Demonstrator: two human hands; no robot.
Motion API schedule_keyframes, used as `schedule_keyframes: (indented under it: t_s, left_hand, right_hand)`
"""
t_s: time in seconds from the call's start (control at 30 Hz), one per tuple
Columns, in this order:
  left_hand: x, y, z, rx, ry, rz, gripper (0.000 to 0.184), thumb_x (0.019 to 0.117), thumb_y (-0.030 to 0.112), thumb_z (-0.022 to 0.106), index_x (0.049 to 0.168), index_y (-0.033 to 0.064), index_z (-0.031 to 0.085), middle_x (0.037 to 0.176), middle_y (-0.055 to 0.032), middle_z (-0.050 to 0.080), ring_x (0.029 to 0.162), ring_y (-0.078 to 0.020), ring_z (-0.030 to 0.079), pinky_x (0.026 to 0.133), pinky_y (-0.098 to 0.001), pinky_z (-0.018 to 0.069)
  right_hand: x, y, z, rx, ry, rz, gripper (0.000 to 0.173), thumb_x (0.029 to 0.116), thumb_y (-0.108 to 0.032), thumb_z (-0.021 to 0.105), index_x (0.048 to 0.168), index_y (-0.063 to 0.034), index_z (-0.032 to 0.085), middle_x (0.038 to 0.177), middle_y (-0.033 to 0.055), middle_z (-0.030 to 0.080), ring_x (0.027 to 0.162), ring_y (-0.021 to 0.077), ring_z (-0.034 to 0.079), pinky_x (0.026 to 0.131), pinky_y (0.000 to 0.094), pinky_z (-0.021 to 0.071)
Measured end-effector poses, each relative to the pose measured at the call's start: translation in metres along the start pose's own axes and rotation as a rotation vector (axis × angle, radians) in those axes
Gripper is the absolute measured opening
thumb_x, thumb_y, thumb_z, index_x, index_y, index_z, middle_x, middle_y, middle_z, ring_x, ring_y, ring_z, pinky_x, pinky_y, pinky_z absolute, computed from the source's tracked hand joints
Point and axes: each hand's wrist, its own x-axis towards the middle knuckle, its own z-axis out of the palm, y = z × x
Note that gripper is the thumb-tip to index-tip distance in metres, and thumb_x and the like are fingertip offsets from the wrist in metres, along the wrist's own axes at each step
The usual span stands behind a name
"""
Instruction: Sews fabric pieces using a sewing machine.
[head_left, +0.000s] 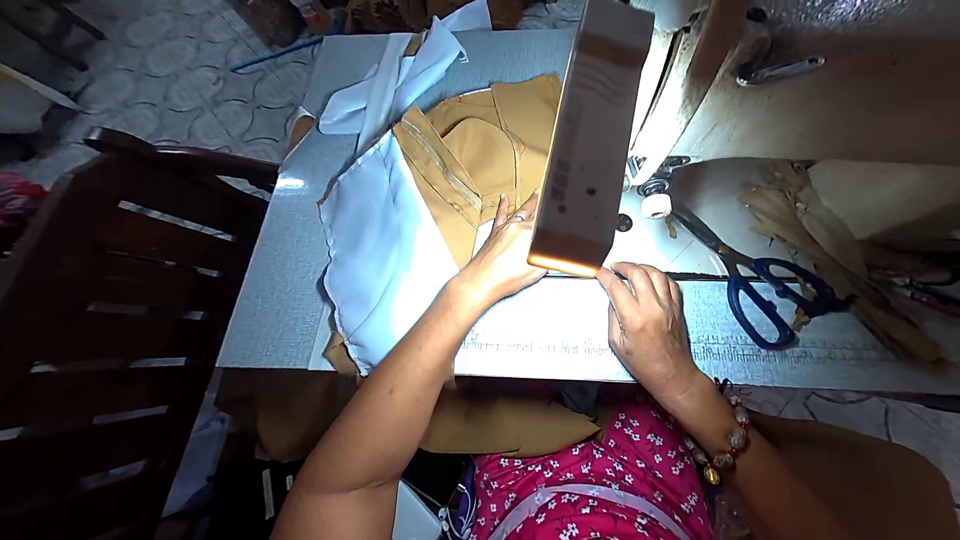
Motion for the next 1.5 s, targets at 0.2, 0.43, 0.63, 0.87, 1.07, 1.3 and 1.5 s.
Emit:
schedule_keyframes:
  t_s: [0.2,0.43,0.63,0.87,1.07,1.3,1.5]
  left_hand:
    - [0.022,-0.009,-0.009,-0.042,0.016,0.03,0.042,0.1036,0.021,0.041,0.129,0.0074,0.072,0.145,-0.0083,0.062,0.148,-0.0414,0.039,0.115,-0.0784,0.0068]
    - [0.044,-0.026,-0.011,-0.079,0.028,0.032,0.04,0.1022,0.017,0.044,0.127,0.0057,0.073,0.143,-0.0103,0.063,0.149,-0.0418,0.037,0.117,-0.0755,0.0074]
    - [0.033,-0.012,-0.03,0.18,0.028,-0.055,0.043,0.1035,0.022,0.043,0.14,0.0144,0.064,0.15,-0.0086,0.057,0.149,-0.0368,0.039,0.121,-0.069,0.012]
    - [-0.047,-0.069,-0.132,0.329,0.183,-0.762,0.054,0.1082,0.025,0.049,0.154,-0.0028,0.04,0.155,-0.0302,0.042,0.142,-0.0505,0.042,0.112,-0.069,0.0325]
    - [-0.079,-0.105,-0.133,0.062,0.421,-0.834,0.033,0.1013,0.02,0.065,0.119,-0.008,0.068,0.111,-0.0293,0.069,0.11,-0.0455,0.065,0.1,-0.0636,0.0463]
    - [-0.084,0.002,-0.109,0.265,0.83,-0.34,0.024,0.1019,0.006,0.055,0.115,-0.0112,0.065,0.117,-0.0284,0.067,0.113,-0.0393,0.065,0.101,-0.0522,0.0504]
    - [-0.146,0.105,0.066,0.233,0.38,0.561,0.021,0.1047,0.016,0.054,0.111,0.0144,0.074,0.111,-0.0054,0.076,0.108,-0.0178,0.069,0.097,-0.0311,0.0499]
  right_hand:
    - [-0.001,0.001,0.002,0.0,0.012,0.016,0.034,0.093,-0.002,0.053,0.119,-0.0064,0.074,0.116,0.0177,0.07,0.112,0.0379,0.064,0.09,0.0513,0.0495]
    - [-0.002,0.004,0.003,0.042,0.022,0.027,0.032,0.0957,-0.005,0.051,0.118,-0.0062,0.075,0.116,0.0164,0.071,0.111,0.0365,0.065,0.092,0.0513,0.0491]
    - [-0.003,0.008,0.002,0.105,0.042,0.039,0.03,0.0971,-0.008,0.053,0.114,-0.0076,0.077,0.115,0.0146,0.072,0.11,0.0345,0.066,0.093,0.0501,0.0499]
    - [-0.002,0.007,0.002,0.116,0.062,0.014,0.031,0.0957,-0.01,0.051,0.109,-0.0069,0.079,0.111,0.0177,0.073,0.103,0.0386,0.068,0.086,0.053,0.0515]
    - [-0.002,0.007,0.004,0.083,0.095,-0.004,0.032,0.0923,-0.01,0.051,0.106,-0.0087,0.08,0.11,0.0172,0.074,0.102,0.0409,0.068,0.085,0.0553,0.0526]
    - [0.0,0.009,-0.002,0.291,0.172,0.094,0.031,0.0881,-0.006,0.052,0.105,0.0001,0.078,0.109,0.0204,0.072,0.101,0.0356,0.069,0.088,0.0499,0.0541]
    - [0.015,0.017,-0.014,0.693,0.257,0.33,0.033,0.0987,-0.004,0.046,0.121,0.0133,0.064,0.116,0.0232,0.067,0.103,0.0119,0.066,0.089,0.021,0.0533]
